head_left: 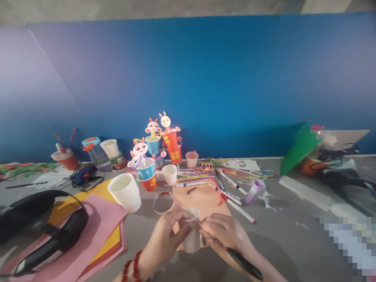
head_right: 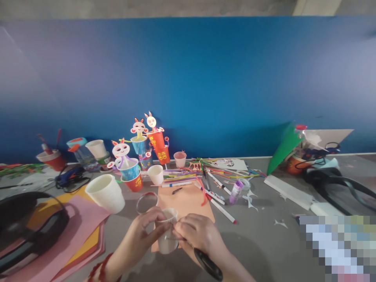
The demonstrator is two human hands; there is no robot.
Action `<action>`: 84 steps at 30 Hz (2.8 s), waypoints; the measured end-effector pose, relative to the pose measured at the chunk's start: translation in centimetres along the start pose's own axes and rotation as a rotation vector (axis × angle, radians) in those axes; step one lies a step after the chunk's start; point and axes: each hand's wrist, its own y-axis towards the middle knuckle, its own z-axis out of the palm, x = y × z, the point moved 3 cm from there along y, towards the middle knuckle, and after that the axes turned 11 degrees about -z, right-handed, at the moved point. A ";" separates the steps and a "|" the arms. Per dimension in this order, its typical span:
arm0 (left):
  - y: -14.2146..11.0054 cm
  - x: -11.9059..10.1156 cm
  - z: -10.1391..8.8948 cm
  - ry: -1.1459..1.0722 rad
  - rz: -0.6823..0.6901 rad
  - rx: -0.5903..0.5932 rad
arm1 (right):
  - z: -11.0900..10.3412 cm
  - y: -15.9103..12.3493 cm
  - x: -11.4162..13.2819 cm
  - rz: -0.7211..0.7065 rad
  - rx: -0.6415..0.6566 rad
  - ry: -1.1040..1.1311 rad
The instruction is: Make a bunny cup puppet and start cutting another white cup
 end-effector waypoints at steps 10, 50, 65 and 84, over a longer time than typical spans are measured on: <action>0.4 2.7 0.3 -0.328 -0.348 0.308 | 0.2 0.1 0.1 -0.083 -0.071 -0.148; -0.9 0.7 1.8 -0.123 0.225 -0.129 | 0.5 -0.4 1.2 0.371 -0.205 0.230; -1.0 0.6 1.8 -0.192 0.095 -0.148 | 0.7 -0.2 1.3 0.378 -0.194 0.199; -1.0 2.0 2.4 -0.215 -0.037 -0.137 | 2.0 -1.0 0.7 0.575 -0.218 0.442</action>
